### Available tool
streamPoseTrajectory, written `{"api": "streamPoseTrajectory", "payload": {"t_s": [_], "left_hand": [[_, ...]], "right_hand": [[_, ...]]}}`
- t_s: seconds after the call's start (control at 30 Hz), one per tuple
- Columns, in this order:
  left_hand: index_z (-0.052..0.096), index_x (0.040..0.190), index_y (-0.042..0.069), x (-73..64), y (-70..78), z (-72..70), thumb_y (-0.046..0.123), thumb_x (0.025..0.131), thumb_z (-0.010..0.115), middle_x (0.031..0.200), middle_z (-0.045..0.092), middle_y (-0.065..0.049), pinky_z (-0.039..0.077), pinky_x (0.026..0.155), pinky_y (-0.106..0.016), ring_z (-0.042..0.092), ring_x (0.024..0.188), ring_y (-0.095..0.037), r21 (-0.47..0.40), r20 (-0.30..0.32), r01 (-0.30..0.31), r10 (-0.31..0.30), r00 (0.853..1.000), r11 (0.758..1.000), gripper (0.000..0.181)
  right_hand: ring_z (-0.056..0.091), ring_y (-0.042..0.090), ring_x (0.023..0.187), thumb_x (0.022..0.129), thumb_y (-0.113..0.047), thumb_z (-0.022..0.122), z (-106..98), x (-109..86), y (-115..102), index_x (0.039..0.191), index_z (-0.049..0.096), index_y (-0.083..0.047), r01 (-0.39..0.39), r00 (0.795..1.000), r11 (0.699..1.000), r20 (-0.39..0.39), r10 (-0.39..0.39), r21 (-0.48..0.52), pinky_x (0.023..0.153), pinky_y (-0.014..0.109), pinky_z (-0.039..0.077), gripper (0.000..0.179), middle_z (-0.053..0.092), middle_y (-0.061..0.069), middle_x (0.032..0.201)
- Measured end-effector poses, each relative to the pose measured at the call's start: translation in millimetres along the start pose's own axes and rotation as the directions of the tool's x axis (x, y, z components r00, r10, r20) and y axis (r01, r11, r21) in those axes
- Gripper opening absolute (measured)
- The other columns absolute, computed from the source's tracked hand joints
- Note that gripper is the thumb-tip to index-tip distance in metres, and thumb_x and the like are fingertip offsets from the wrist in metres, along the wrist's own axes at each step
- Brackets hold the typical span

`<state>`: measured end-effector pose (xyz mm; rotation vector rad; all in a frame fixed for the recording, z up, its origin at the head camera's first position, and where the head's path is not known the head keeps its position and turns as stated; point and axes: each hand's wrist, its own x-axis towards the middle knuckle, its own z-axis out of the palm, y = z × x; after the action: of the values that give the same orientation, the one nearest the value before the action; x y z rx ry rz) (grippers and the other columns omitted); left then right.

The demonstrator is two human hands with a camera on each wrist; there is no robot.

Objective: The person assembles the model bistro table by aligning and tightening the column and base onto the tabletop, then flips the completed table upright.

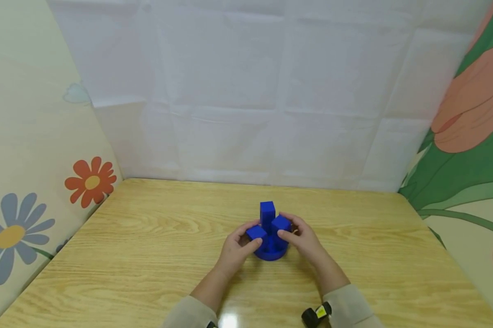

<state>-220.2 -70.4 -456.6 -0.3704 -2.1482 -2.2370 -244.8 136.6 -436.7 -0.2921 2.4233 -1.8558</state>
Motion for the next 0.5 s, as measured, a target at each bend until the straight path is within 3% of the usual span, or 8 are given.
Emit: {"api": "streamPoseTrajectory", "payload": {"t_s": [0.23, 0.37, 0.5], "left_hand": [[0.054, 0.136, -0.002, -1.3, 1.4, 0.5, 0.003, 0.091, 0.064, 0.136, 0.058, -0.023, 0.05, 0.096, -0.022, 0.059, 0.121, -0.027, 0.023, 0.012, -0.012, 0.012, 1.0, 1.0, 0.046], [0.054, 0.135, -0.003, -1.6, 1.7, 0.8, 0.003, 0.091, 0.064, 0.135, 0.057, -0.024, 0.05, 0.098, -0.024, 0.058, 0.123, -0.03, 0.014, 0.01, -0.015, 0.015, 1.0, 1.0, 0.046], [0.055, 0.135, -0.003, -1.3, 1.4, 1.0, 0.003, 0.091, 0.064, 0.135, 0.058, -0.024, 0.05, 0.097, -0.023, 0.058, 0.122, -0.029, 0.012, 0.006, -0.018, 0.018, 1.0, 1.0, 0.046]], "right_hand": [[0.054, 0.022, 0.101, 0.092, -0.013, 0.064, 1.7, 2.4, -0.9, 0.14, 0.051, -0.006, -0.04, 0.999, 0.998, 0.021, 0.039, 0.051, 0.083, 0.029, 0.047, 0.051, 0.057, 0.019, 0.12], [0.055, 0.028, 0.115, 0.092, -0.013, 0.062, 3.3, 3.0, -0.3, 0.14, 0.049, -0.003, -0.044, 0.999, 0.995, 0.029, 0.042, 0.09, 0.097, 0.039, 0.048, 0.051, 0.055, 0.022, 0.132], [0.051, 0.031, 0.125, 0.092, -0.012, 0.061, 4.5, 3.3, 1.3, 0.141, 0.047, -0.003, -0.055, 0.998, 0.988, 0.032, 0.051, 0.145, 0.109, 0.048, 0.041, 0.052, 0.053, 0.021, 0.139]]}}
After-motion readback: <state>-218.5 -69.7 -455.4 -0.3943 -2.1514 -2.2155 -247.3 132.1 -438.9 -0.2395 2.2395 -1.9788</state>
